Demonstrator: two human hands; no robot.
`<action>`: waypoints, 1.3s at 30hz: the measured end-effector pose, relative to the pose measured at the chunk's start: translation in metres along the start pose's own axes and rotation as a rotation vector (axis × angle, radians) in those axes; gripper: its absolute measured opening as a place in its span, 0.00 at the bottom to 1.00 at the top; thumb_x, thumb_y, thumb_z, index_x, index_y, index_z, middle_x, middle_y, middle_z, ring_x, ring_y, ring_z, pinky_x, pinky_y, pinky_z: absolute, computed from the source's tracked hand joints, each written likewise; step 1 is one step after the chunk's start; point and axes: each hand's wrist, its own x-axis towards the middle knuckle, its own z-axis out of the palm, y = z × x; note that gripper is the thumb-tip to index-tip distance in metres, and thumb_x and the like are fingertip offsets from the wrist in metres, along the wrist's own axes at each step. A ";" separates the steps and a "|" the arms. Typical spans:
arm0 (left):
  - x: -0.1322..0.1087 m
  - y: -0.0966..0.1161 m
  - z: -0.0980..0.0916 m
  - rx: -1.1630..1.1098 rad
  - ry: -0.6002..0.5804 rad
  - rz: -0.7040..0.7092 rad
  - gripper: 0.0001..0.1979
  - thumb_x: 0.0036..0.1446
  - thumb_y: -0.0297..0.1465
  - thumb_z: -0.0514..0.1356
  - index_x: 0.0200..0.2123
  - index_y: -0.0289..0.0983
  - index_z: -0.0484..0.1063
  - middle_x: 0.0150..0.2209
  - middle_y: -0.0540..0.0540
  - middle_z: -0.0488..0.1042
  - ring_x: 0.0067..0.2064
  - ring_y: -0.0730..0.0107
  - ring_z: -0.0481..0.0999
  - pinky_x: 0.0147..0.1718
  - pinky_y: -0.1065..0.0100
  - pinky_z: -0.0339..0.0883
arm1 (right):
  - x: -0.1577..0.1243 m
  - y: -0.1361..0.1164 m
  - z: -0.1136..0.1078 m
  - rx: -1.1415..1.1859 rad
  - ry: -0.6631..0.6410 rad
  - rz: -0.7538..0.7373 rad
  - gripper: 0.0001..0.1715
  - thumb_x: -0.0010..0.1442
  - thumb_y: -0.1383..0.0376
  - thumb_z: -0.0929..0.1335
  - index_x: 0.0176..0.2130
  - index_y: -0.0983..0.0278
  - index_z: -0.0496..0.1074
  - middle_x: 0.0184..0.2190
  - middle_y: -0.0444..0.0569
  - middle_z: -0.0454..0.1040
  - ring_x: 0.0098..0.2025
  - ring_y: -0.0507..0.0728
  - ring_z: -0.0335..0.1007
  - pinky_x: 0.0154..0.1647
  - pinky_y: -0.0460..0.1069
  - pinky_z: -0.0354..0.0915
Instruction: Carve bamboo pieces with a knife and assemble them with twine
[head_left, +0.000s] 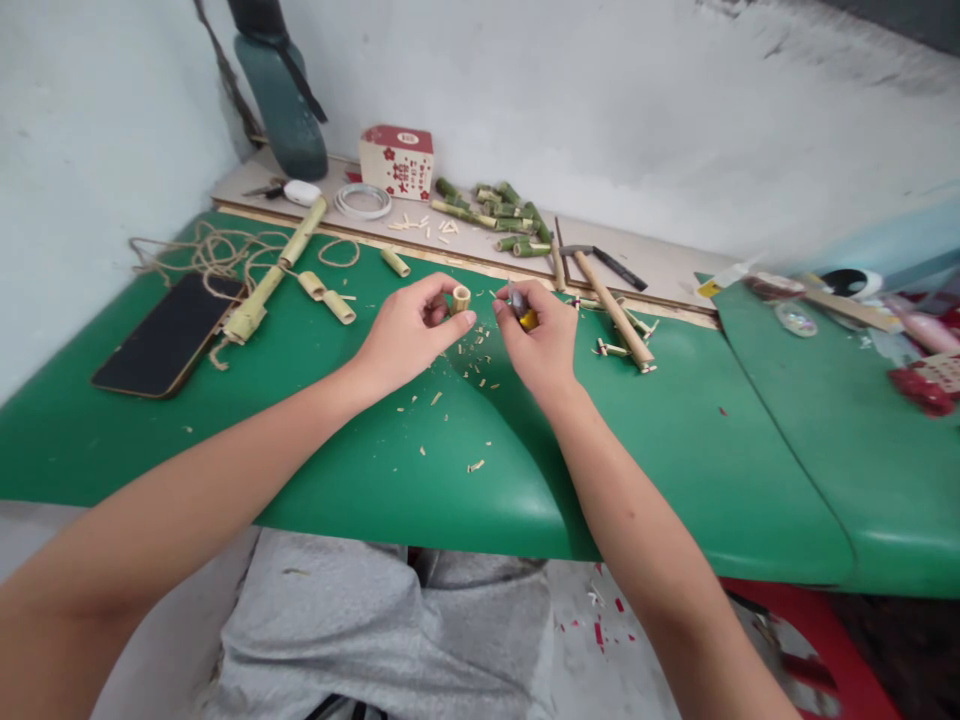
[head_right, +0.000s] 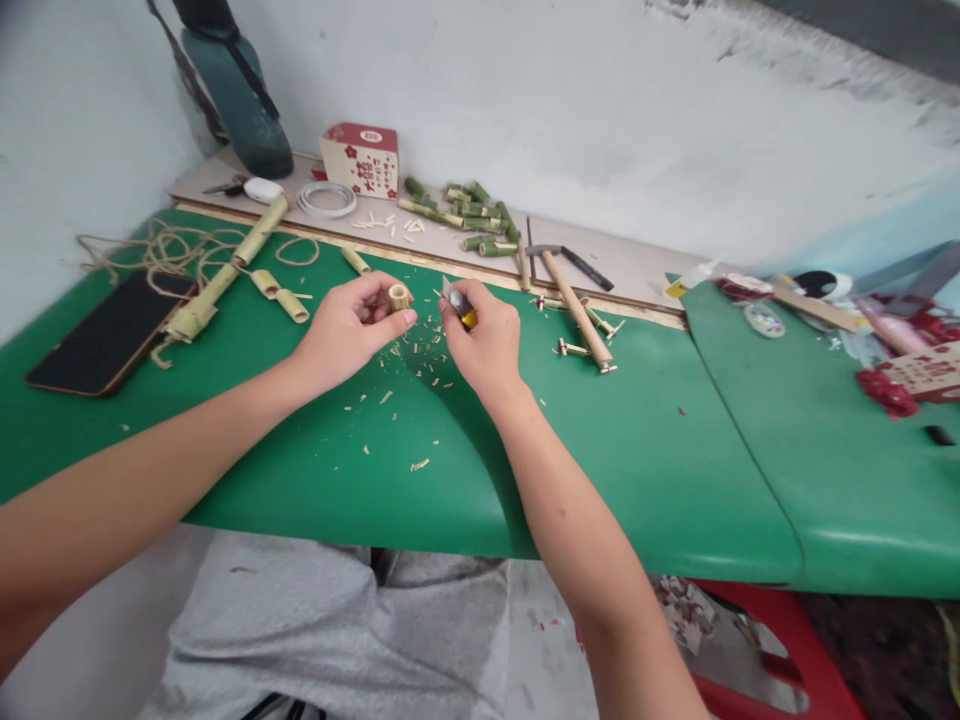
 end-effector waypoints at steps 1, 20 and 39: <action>0.000 -0.001 0.001 -0.046 0.003 0.002 0.08 0.60 0.34 0.68 0.40 0.40 0.73 0.28 0.54 0.66 0.29 0.73 0.64 0.31 0.68 0.58 | 0.000 0.000 0.000 0.001 -0.001 0.000 0.07 0.65 0.60 0.70 0.39 0.61 0.76 0.28 0.43 0.72 0.29 0.53 0.63 0.35 0.50 0.60; 0.006 -0.008 0.009 -0.359 0.104 -0.067 0.10 0.65 0.30 0.61 0.49 0.43 0.69 0.44 0.49 0.76 0.21 0.82 0.65 0.21 0.71 0.61 | -0.004 -0.014 -0.003 0.086 -0.166 -0.057 0.26 0.72 0.43 0.65 0.45 0.61 0.75 0.31 0.44 0.73 0.30 0.53 0.62 0.34 0.50 0.58; 0.004 0.013 0.001 -0.498 -0.222 -0.337 0.14 0.48 0.29 0.63 0.40 0.40 0.68 0.27 0.54 0.62 0.21 0.81 0.53 0.19 0.70 0.46 | -0.003 -0.019 -0.005 0.033 -0.427 -0.071 0.32 0.74 0.39 0.61 0.34 0.60 0.69 0.24 0.42 0.67 0.27 0.52 0.57 0.32 0.50 0.51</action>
